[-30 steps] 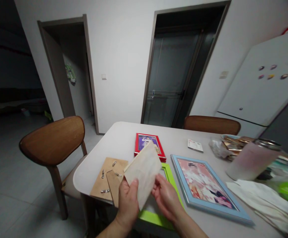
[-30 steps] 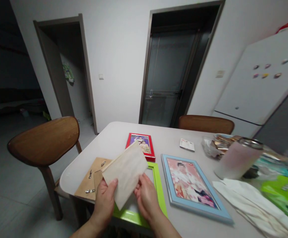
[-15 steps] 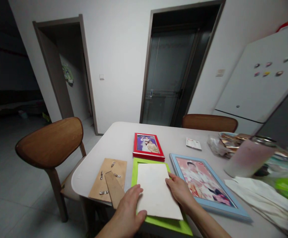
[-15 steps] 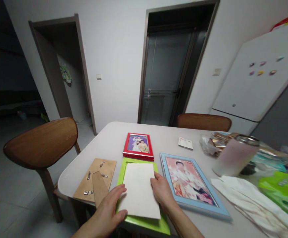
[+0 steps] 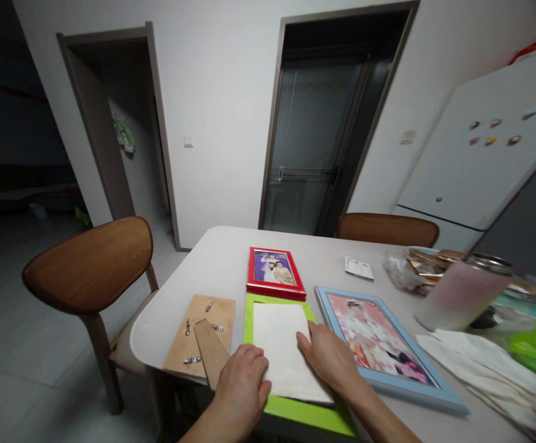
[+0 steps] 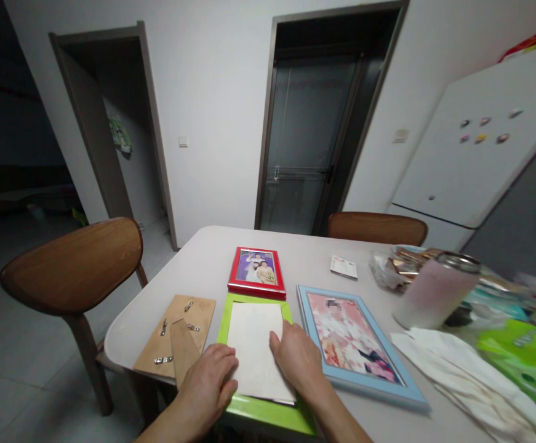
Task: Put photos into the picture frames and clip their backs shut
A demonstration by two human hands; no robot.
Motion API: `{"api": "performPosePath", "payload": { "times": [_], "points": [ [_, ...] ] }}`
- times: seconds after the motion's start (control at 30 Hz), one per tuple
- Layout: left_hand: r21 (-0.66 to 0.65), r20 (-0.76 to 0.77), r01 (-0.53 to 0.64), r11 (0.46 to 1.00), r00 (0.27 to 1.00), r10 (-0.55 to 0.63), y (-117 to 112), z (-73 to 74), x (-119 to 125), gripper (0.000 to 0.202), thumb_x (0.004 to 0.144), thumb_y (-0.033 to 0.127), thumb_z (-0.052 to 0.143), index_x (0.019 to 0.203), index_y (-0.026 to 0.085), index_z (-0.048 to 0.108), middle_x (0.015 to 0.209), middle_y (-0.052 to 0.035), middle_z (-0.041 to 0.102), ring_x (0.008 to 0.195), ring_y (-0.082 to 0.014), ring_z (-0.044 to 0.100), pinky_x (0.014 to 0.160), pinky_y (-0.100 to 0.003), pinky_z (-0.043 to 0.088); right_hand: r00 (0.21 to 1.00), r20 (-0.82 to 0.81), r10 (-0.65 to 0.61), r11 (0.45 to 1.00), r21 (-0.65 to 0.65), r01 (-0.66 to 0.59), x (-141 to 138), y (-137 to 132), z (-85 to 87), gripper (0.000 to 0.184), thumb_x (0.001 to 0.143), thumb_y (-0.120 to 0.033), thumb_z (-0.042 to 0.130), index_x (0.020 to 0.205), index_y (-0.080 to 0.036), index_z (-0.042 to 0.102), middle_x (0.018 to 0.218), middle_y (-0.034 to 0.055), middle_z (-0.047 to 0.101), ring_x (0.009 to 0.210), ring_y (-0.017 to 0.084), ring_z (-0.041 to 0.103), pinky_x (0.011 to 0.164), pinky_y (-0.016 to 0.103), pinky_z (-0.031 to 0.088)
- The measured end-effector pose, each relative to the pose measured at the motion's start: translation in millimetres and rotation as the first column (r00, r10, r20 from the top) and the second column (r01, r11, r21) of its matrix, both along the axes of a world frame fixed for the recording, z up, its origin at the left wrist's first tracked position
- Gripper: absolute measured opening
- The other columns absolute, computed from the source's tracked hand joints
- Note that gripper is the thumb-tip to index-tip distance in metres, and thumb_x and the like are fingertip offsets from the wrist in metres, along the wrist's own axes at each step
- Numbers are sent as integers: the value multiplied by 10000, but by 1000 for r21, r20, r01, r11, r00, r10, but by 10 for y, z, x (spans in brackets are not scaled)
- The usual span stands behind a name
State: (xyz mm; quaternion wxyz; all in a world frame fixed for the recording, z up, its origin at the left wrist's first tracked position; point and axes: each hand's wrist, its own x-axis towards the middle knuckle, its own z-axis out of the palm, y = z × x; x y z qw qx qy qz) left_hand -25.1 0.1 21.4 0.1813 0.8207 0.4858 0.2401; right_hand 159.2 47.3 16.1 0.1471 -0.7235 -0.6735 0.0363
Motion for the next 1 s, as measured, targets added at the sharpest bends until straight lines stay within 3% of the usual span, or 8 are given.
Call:
{"api": "performPosePath", "payload": {
  "times": [0.1,0.2,0.37,0.5,0.6,0.77,0.87,1.0],
  "points": [
    [-12,17,20,1000,1000,-20,-25,27,-149,398,653,111,482,1042,168,543,1129,-95,536,1063,-240,446,931,-364,354,998,53,-15,1000,-6,16,7,-7,8,313,755,-305,382,925,-105,552,826,141,595,743,229,574,629,307,382],
    [-23,1,-19,1000,1000,19,-21,-14,-567,561,631,122,513,1181,173,422,1280,-99,392,1176,-238,333,988,-387,275,997,-13,72,997,18,-72,-88,-46,80,372,776,-292,345,1046,-94,506,913,151,566,814,239,551,670,321,387],
    [-54,-202,-276,960,944,260,95,-156,-1283,667,535,106,609,1176,127,429,1305,-144,341,1205,-269,285,999,-402,243,917,-99,386,923,44,-383,-770,-213,177,329,759,-360,412,1028,-219,536,920,55,570,856,187,508,752,275,368],
    [1,-188,-297,955,938,292,141,-245,-1439,583,555,93,622,1122,125,491,1260,-143,409,1164,-254,363,981,-366,291,856,-115,504,864,85,-497,-1401,-259,83,494,595,-436,586,1032,-217,514,919,84,538,870,256,461,776,392,333],
    [26,-123,-303,953,945,304,127,-249,-1449,493,568,151,654,1049,156,548,1194,-129,489,1107,-266,435,944,-389,346,838,-219,500,865,76,-497,-1595,-220,10,552,537,-330,631,1057,-212,491,940,85,497,863,247,458,759,368,358],
    [128,13,-275,953,961,276,44,-56,-1287,421,614,261,656,1019,196,559,1176,-100,511,1074,-276,468,913,-400,389,749,-397,530,846,198,-494,-1313,-265,153,493,586,-219,565,1073,-191,489,948,71,470,887,210,450,784,304,373],
    [178,65,-183,967,983,174,-15,87,-962,413,618,276,670,1008,188,563,1171,-117,511,1066,-283,475,908,-381,403,749,-425,508,859,189,-475,-883,-385,293,380,606,-191,531,986,-204,542,911,49,477,860,183,467,780,289,383],
    [112,56,-16,994,998,9,-38,158,-419,438,616,264,681,1020,166,542,1174,-120,508,1077,-253,466,915,-384,397,804,-412,428,898,89,-432,-286,-514,324,358,616,-206,511,969,-209,563,917,52,503,879,186,488,804,312,388]
  ]
}}
